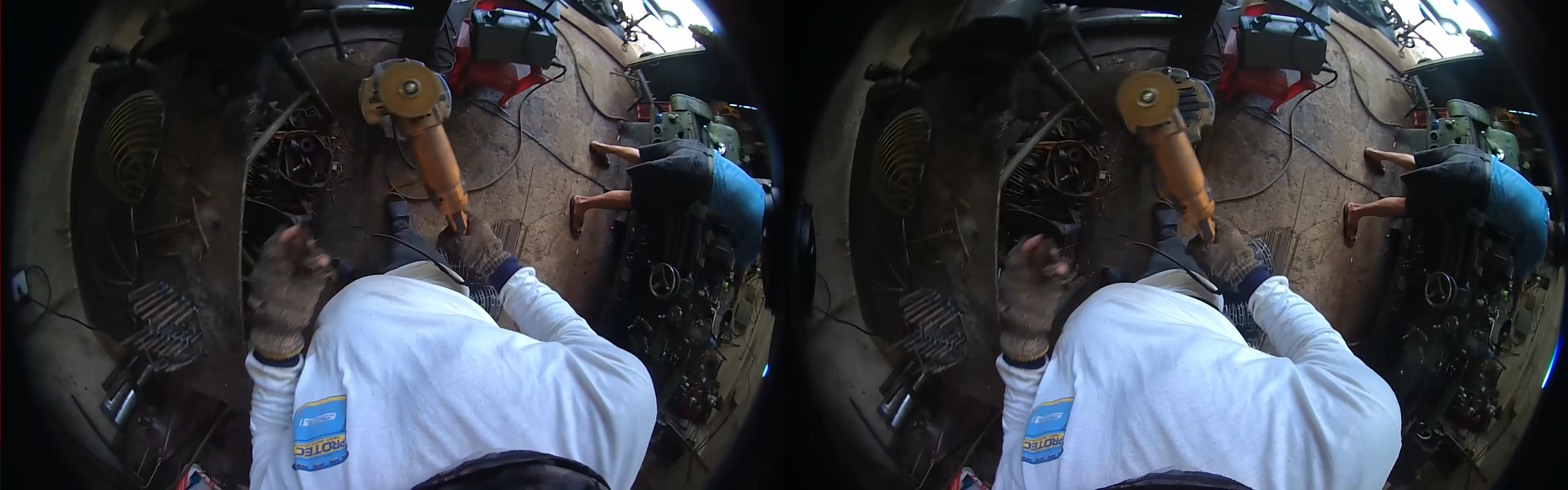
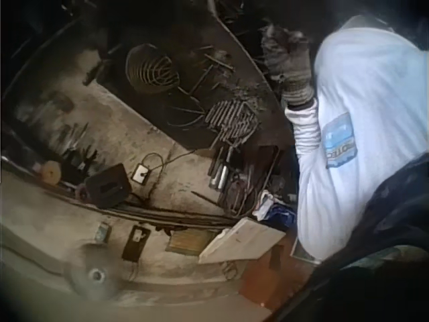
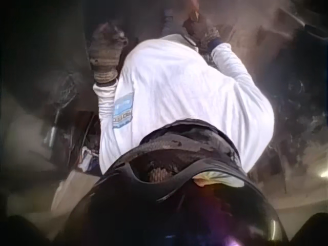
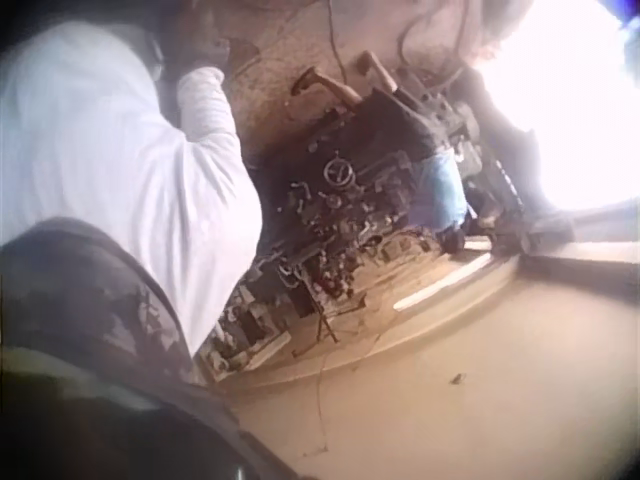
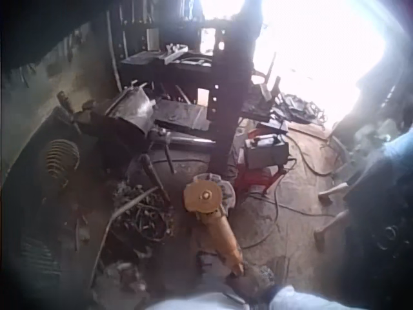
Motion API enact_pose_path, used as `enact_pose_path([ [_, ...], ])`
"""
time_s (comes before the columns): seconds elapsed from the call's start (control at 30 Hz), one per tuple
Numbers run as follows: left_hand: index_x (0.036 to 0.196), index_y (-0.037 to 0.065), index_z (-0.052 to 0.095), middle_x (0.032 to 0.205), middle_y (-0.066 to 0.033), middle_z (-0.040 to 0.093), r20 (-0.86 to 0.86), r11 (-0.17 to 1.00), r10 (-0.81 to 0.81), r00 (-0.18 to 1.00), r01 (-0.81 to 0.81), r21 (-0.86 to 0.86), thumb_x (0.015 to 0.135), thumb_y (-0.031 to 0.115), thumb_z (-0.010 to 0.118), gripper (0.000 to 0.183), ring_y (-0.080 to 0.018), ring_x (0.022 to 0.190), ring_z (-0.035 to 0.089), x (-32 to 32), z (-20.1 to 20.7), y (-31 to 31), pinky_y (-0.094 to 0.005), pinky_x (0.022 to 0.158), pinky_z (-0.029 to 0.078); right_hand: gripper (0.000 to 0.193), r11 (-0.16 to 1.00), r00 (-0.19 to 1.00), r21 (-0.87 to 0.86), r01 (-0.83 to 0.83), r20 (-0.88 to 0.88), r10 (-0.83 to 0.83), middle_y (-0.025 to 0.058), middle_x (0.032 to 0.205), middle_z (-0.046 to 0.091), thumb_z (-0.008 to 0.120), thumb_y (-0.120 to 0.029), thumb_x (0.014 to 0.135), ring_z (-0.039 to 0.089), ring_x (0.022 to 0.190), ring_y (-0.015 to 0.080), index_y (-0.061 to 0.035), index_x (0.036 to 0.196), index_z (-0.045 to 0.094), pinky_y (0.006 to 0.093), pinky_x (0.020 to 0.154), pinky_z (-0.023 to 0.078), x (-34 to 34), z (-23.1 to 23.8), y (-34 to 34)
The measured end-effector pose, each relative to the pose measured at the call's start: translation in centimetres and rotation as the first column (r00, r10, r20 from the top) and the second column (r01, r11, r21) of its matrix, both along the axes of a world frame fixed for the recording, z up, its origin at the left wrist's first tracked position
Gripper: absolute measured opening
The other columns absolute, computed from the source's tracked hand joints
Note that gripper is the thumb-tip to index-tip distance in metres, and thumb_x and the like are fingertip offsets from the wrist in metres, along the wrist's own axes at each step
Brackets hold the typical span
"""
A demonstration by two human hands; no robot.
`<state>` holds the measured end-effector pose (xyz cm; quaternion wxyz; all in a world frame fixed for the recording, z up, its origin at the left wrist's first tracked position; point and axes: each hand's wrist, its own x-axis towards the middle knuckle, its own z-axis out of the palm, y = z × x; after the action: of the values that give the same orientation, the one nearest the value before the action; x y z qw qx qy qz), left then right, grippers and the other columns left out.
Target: The person uses an angle grinder to smooth the edges of a metal frame, then places the piece in a vice to tighten a component, and finally welds metal rods onto a circular metal structure.
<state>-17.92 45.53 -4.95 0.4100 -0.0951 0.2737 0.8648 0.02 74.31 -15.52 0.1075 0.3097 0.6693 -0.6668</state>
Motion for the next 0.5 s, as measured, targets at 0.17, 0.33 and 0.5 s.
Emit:
enact_pose_path([
  [0.17, 0.135, 0.002, 0.043, 0.117, -0.0160, 0.055, -0.382, 0.843, 0.172, 0.908, -0.336, -0.420, 0.090, 0.003, 0.063, 0.049, -0.0250, 0.100, 0.058, -2.3, -2.1, -5.4, -0.0384, 0.085, 0.054, 0.028, 0.968, 0.887, -0.081, 0.237, 0.424, -0.181, 0.0089, 0.065, 0.060, 0.070, -0.017, 0.081, 0.058, 0.050, 0.0194, -0.0008, 0.101, 0.057, 0.0341, 0.048, 0.047, -4.3, -7.8, 7.8],
  [0.33, 0.132, 0.001, 0.046, 0.112, -0.0116, 0.058, -0.629, 0.287, -0.301, 0.716, -0.561, -0.776, 0.092, 0.014, 0.066, 0.047, -0.0203, 0.096, 0.060, -3.4, 0.0, -4.3, -0.0338, 0.085, 0.052, 0.026, 0.940, 0.852, -0.065, 0.334, 0.448, -0.271, 0.0091, 0.066, 0.061, 0.070, -0.019, 0.081, 0.059, 0.051, 0.0192, -0.0011, 0.095, 0.057, 0.0333, 0.046, 0.044, -10.5, -15.5, 10.7],
  [0.5, 0.130, 0.003, 0.048, 0.110, -0.0080, 0.061, -0.553, 0.152, -0.234, 0.800, -0.532, -0.833, 0.094, 0.013, 0.064, 0.041, -0.0163, 0.091, 0.060, -3.4, -1.7, -4.7, -0.0332, 0.083, 0.052, 0.022, 0.928, 0.781, -0.066, 0.366, 0.564, -0.268, 0.0042, 0.062, 0.057, 0.072, -0.021, 0.081, 0.056, 0.048, 0.0179, -0.0047, 0.087, 0.058, 0.0316, 0.042, 0.039, -12.6, -23.4, 11.2],
])
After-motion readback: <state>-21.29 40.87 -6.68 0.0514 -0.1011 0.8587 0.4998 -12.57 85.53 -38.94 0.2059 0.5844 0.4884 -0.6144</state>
